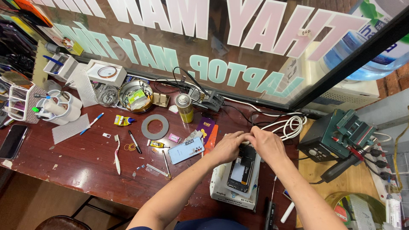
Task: The person works at a cluttered electronics repair bench, using a screwdriver and tweezers to manipulate small components and a disassembled smartphone. They apply adhesive to a small orange part, then reassemble the phone by aligning the back cover and securing internal components.
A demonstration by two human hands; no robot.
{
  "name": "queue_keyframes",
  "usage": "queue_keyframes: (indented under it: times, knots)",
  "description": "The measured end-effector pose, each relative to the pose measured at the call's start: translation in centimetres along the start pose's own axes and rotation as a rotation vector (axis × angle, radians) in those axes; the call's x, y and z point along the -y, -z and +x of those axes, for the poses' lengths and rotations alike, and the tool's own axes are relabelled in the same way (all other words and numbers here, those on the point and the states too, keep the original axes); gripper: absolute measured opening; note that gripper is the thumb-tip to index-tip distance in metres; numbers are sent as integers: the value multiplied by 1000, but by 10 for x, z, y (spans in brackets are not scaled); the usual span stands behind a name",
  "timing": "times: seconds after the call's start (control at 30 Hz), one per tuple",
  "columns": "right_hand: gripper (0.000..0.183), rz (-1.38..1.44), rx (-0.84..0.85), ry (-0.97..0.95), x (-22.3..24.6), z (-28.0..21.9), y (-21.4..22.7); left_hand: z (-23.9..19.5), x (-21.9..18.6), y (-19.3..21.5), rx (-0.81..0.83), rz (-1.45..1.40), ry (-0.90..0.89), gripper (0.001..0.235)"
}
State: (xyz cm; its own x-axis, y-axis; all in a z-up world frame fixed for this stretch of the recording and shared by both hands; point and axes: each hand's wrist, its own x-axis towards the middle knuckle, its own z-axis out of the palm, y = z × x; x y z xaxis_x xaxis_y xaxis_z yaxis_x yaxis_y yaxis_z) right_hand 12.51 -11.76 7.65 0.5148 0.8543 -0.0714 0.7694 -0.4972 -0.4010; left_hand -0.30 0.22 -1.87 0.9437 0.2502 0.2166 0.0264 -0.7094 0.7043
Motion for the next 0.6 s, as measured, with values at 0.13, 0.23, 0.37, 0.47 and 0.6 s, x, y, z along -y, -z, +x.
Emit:
queue_keyframes:
  times: [0.13, 0.23, 0.37, 0.47, 0.6]
  knots:
    - [15, 50, -47, 135, 3, 4, 2, -24, -14, -2, -238, 55, 78, 40]
    - [25, -53, -8, 73, 2, 6, 4, -49, -39, -8, -94, 251, 30, 26]
    - [17, -66, 38, 82, 6, 7, 3, -53, -66, -12, 38, 369, 94, 62]
    - [19, -75, 63, 48, -2, 2, 7, -39, -74, -12, 16, 402, 120, 72]
    - [19, -91, 22, 115, -4, 2, 1, -32, -77, -10, 214, 410, 236, 63]
